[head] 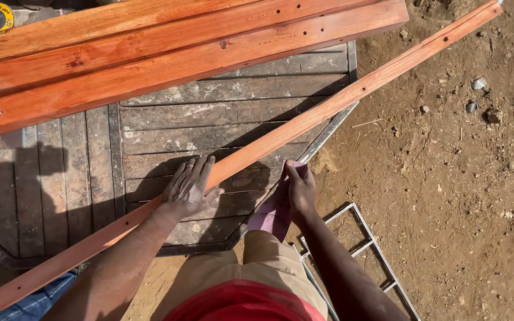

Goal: Sanding a long wooden plank with a sheet of sandpaper to smooth the surface

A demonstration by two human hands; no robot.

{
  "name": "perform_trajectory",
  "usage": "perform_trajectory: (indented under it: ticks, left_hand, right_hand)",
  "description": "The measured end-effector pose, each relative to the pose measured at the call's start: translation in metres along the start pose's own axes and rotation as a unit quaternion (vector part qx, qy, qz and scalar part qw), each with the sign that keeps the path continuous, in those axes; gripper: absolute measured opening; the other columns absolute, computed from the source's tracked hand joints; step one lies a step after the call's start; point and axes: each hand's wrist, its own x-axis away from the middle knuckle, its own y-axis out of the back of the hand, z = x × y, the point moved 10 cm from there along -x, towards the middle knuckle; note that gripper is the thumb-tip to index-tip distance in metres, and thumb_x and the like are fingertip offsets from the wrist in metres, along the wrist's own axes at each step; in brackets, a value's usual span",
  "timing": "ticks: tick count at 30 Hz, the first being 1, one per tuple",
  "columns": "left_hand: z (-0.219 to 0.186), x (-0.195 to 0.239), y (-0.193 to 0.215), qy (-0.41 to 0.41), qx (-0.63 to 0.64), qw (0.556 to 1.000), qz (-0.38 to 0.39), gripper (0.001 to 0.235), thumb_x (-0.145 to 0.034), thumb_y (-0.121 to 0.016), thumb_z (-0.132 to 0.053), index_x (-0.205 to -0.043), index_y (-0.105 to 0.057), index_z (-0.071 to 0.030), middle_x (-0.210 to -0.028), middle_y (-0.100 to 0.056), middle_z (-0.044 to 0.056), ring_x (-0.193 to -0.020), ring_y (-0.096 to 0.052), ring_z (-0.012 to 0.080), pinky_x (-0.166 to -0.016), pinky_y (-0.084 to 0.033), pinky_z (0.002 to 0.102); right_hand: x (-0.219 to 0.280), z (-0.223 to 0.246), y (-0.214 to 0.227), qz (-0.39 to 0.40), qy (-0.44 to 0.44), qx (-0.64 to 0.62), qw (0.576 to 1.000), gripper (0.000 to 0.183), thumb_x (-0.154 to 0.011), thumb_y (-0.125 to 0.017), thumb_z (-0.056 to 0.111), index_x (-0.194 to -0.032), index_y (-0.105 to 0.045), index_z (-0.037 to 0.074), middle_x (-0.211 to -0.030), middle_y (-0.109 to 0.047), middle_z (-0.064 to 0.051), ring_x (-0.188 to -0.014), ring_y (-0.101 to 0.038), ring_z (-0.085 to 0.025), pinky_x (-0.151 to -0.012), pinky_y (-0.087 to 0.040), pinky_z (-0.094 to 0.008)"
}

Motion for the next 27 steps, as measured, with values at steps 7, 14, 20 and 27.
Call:
perform_trajectory:
  ticks: [7,14,20,27]
  left_hand:
    - [0.019,-0.013,-0.006,0.036,-0.015,0.990,0.137,0.090,-0.087,-0.064,-0.063,-0.158,-0.037,-0.014,-0.162,-0.042,0.011,-0.153,-0.036,0.0289,-0.109,-0.048,0.052]
    - [0.012,-0.015,0.006,0.004,0.005,0.991,0.130,0.082,-0.085,-0.065,-0.060,-0.146,-0.048,-0.007,-0.155,-0.050,0.017,-0.147,-0.044,0.0346,-0.096,-0.057,0.053]
    - [0.012,-0.018,-0.007,0.004,-0.001,0.984,0.179,0.078,-0.084,-0.061,-0.055,-0.142,-0.050,-0.005,-0.159,-0.045,0.019,-0.151,-0.038,0.0360,-0.094,-0.058,0.053]
    - [0.013,-0.017,-0.003,-0.014,-0.016,0.990,0.140,0.073,-0.082,-0.062,-0.056,-0.134,-0.052,-0.005,-0.156,-0.049,0.021,-0.148,-0.043,0.0371,-0.090,-0.060,0.054]
  right_hand:
    - [-0.038,-0.059,-0.024,-0.092,0.001,0.146,0.985,0.087,-0.100,-0.065,0.049,-0.158,-0.028,-0.003,-0.155,-0.039,-0.034,-0.146,-0.040,-0.043,-0.117,-0.037,-0.054]
    - [-0.020,-0.067,-0.049,-0.160,0.020,0.208,0.965,0.086,-0.102,-0.056,0.058,-0.156,-0.030,-0.004,-0.151,-0.042,-0.037,-0.145,-0.040,-0.048,-0.119,-0.036,-0.058]
    - [-0.009,-0.052,-0.053,-0.217,0.037,0.234,0.947,0.085,-0.105,-0.054,0.056,-0.153,-0.031,-0.010,-0.152,-0.038,-0.041,-0.145,-0.037,-0.051,-0.119,-0.033,-0.060]
    - [-0.045,-0.053,-0.039,-0.257,0.046,0.234,0.937,0.058,-0.102,-0.056,0.058,-0.131,-0.042,0.009,-0.110,-0.066,-0.027,-0.110,-0.067,-0.044,-0.090,-0.055,-0.051]
